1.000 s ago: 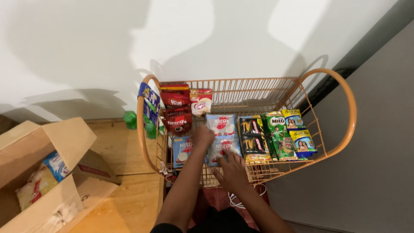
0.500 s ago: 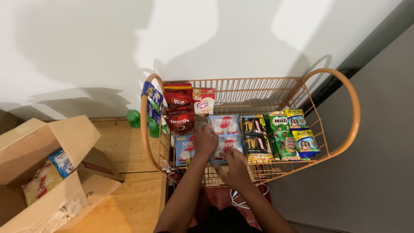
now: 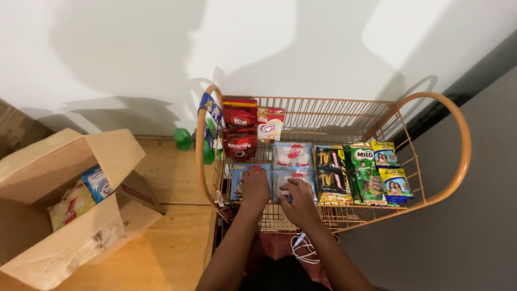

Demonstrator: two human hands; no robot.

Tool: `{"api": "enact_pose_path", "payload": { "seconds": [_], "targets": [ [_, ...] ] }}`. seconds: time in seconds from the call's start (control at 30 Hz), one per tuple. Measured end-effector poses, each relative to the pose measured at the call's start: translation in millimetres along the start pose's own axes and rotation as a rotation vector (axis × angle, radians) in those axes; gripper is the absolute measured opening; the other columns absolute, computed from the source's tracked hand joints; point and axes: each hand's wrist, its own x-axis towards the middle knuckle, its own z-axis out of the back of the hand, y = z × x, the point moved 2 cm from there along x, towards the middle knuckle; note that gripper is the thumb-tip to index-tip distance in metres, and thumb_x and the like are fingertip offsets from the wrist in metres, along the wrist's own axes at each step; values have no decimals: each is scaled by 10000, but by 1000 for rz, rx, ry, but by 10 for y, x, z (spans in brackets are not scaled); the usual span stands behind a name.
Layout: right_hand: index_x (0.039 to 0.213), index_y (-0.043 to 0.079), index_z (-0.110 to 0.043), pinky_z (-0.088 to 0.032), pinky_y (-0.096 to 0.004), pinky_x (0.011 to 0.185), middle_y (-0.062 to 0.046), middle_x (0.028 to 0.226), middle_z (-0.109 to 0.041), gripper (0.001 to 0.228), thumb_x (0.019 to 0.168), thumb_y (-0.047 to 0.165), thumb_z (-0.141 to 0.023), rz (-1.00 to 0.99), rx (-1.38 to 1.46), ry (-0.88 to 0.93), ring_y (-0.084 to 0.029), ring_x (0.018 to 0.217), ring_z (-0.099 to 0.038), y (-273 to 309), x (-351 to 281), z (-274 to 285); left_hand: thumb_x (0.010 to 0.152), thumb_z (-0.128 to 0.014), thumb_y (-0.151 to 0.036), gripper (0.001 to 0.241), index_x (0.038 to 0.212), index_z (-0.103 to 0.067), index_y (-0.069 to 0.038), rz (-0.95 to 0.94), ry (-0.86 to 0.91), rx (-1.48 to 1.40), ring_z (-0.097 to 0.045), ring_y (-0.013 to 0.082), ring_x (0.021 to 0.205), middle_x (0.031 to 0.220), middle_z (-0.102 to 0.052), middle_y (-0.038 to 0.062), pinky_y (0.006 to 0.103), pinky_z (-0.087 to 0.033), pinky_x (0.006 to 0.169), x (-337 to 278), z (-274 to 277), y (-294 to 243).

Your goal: Organize and restock various packaged grocery items from cardboard boxes onto a storage shelf.

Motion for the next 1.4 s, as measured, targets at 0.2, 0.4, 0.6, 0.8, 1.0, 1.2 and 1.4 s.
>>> {"api": "enact_pose_path", "payload": {
  "seconds": [0.2,0.4,0.6,0.8,1.0,1.2,1.4],
  "targets": [
    [1136,63,-673,-563,-399,888,-131,1318,-553,311,897,262,-676,-184,387,1,-289,1214,-566,354,157,61,846,-718,-121,322,1154,-655,-50,-112,18,-326,-578,422,1142,1254,-588,201,523,-498,926,-128,485,-16],
    [1215,28,-652,-496,-365,1014,-140,1230,-612,292,995,220,-656,-20,530,-29,-267,1151,-634,1070,327,134,901,-679,-80,273,1164,-644,-16,-323,-301,-805,-658,364,1019,1110,-658,189,437,-548,868,-665,1628,169],
    [1189,-4,-633,-472,-369,1031,-154,1253,-611,296,967,188,-673,312,547,-15,-274,1189,-615,2185,223,204,940,-726,-20,167,1079,-633,-30,-418,-639,-992,-670,220,911,1006,-657,106,341,-560,824,-1160,2346,981],
    [1181,-7,-637,-488,-352,981,-137,1214,-625,258,980,151,-676,438,675,250,-251,1133,-629,2928,303,-207,963,-683,-39,121,1072,-634,-24,-10,-892,-741,-658,207,784,868,-678,85,332,-552,756,-1430,3110,2270],
    [1184,9,-642,-515,-305,928,-85,1130,-627,253,986,165,-663,449,744,342,-185,1041,-639,3183,416,-964,913,-656,2,83,988,-665,-32,11,-862,-286,-678,410,956,968,-700,199,455,-548,828,-1530,3171,3831],
    [1177,29,-684,-500,-303,804,-62,967,-634,212,1020,168,-649,240,699,423,-149,873,-587,3627,657,-1632,894,-671,-53,195,1075,-726,-100,411,-536,-236,-654,451,986,1014,-706,232,562,-503,853,-1384,2778,4275],
    [1150,49,-666,-548,-306,771,-30,958,-676,209,1017,181,-574,368,756,562,-116,853,-651,4225,1068,-2255,792,-711,-83,360,1142,-643,-38,435,-523,-234,-669,467,1010,1035,-710,262,557,-522,891,-1634,2308,4268]
  ]
}}
